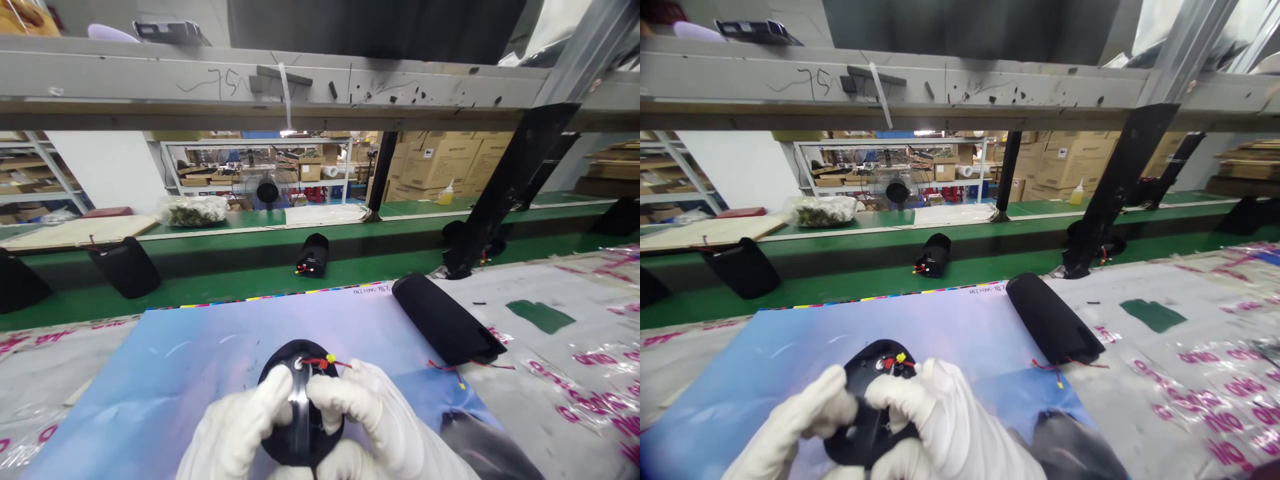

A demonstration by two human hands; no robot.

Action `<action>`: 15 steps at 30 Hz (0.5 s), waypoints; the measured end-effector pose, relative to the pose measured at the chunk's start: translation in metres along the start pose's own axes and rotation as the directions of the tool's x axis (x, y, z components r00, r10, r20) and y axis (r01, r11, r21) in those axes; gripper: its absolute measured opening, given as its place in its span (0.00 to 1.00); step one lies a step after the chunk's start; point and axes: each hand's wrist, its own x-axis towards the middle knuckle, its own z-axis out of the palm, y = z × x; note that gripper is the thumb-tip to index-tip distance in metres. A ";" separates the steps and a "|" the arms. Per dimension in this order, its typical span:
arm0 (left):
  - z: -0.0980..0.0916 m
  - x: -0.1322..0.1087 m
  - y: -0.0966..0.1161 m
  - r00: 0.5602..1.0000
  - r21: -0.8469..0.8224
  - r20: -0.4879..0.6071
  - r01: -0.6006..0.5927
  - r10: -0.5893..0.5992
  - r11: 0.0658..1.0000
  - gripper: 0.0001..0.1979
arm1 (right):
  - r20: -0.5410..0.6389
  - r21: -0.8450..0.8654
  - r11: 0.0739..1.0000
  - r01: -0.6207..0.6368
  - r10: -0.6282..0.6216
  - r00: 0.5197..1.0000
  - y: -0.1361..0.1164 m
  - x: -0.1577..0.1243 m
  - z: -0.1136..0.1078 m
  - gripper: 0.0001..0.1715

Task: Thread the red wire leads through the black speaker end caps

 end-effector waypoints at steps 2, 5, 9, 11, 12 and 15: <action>-0.001 -0.002 -0.012 1.000 -0.036 -0.026 -0.001 0.000 0.999 0.17 | 0.010 0.002 1.000 0.009 -0.009 1.000 0.000 0.001 -0.004 0.28; -0.014 -0.006 -0.025 0.994 -0.103 -0.110 -0.033 0.021 0.994 0.20 | 0.020 0.012 1.000 0.011 -0.011 1.000 -0.004 0.008 -0.012 0.21; -0.038 -0.004 -0.031 0.978 -0.120 -0.202 -0.070 0.045 0.990 0.21 | 0.002 0.050 0.995 0.085 -0.086 0.996 -0.010 0.018 -0.017 0.11; -0.043 0.003 -0.035 0.970 -0.036 -0.140 -0.204 0.197 0.978 0.18 | -0.001 0.062 0.990 0.124 -0.124 0.992 -0.012 0.020 -0.017 0.08; -0.043 0.008 -0.037 0.955 -0.008 -0.091 -0.286 0.284 0.958 0.16 | 0.007 0.064 0.991 0.121 -0.122 0.993 -0.013 0.020 -0.017 0.08; -0.035 0.026 -0.042 0.879 -0.034 0.037 -0.474 0.475 0.880 0.11 | 0.053 0.063 0.997 0.045 -0.048 0.997 -0.014 0.019 -0.018 0.08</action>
